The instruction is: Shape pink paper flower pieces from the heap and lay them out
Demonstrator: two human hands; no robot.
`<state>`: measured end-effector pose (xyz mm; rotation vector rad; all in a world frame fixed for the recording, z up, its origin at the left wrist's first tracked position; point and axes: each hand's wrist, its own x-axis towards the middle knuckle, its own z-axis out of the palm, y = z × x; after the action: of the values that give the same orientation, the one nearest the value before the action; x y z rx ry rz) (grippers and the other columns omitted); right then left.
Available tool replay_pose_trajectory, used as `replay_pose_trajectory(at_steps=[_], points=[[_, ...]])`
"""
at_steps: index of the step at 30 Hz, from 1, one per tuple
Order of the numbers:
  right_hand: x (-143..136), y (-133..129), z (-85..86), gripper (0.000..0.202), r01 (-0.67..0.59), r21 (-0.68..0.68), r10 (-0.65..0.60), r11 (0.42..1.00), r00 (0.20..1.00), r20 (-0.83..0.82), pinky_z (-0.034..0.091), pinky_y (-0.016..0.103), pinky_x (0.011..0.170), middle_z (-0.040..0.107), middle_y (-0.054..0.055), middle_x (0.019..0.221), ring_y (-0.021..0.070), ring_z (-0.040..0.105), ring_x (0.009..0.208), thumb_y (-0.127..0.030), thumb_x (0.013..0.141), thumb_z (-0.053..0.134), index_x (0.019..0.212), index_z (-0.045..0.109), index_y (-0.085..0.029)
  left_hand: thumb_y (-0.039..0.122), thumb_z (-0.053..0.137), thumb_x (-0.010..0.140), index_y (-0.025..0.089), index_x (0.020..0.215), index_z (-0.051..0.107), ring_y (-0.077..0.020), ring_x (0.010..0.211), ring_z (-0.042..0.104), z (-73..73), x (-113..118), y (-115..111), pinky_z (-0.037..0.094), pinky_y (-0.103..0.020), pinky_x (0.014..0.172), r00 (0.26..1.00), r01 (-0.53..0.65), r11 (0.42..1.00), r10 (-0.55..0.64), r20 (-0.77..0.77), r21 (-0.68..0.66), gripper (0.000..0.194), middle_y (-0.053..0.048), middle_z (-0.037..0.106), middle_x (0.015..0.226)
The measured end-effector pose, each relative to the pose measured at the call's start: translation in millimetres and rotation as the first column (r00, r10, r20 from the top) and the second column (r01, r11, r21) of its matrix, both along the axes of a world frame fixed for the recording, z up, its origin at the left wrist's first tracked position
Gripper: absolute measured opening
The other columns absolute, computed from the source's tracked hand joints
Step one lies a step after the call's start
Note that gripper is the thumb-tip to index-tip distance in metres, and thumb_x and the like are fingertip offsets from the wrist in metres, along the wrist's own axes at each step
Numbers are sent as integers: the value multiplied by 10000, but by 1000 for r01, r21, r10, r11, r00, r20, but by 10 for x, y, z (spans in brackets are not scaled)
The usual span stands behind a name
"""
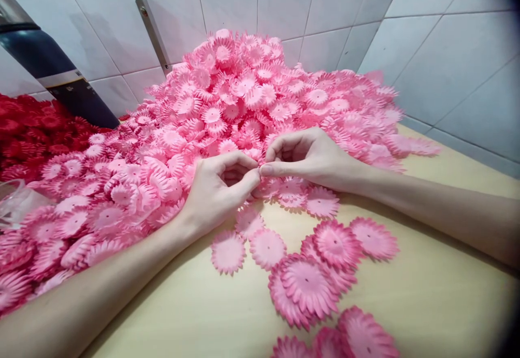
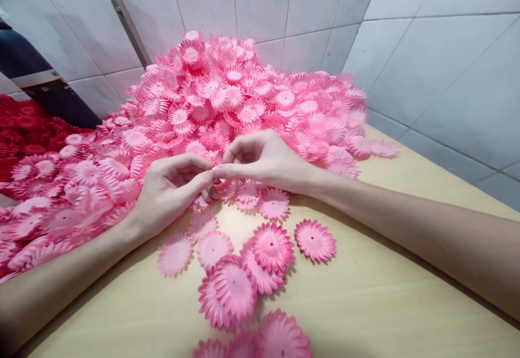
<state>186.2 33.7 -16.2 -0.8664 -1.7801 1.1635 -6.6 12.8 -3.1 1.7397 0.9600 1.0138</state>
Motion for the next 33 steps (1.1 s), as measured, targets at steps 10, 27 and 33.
replay_pose_trajectory(at_steps=[10, 27, 33], points=[[-11, -17, 27, 170, -25, -43, 24, 999, 999, -32, 471, 268, 609, 669, 11, 730, 129, 600, 663, -322, 749, 752, 736, 667, -175, 174, 613, 770, 127, 696, 641, -140, 497, 661, 10, 8, 2, 528, -201, 494, 991, -132, 991, 131, -18, -32, 92, -8, 660, 537], [-39, 5, -27, 186, 91, -18, -92, 996, 989, -113, 524, 233, 619, 663, -10, 722, 109, 632, 661, -89, 636, 748, 750, 628, -174, 195, 663, 781, 98, 805, 704, -129, 634, 651, -42, -3, 11, 533, -213, 598, 990, 38, 985, -14, -141, 169, 107, -55, 719, 741], [-30, 12, -20, 135, 84, -54, -91, 995, 986, -142, 508, 207, 593, 673, -8, 717, 93, 618, 646, -78, 670, 727, 745, 678, -179, 212, 738, 745, 118, 893, 678, -152, 754, 670, -77, -19, 15, 574, -250, 695, 999, 34, 973, -29, -29, 229, 185, -53, 703, 852]])
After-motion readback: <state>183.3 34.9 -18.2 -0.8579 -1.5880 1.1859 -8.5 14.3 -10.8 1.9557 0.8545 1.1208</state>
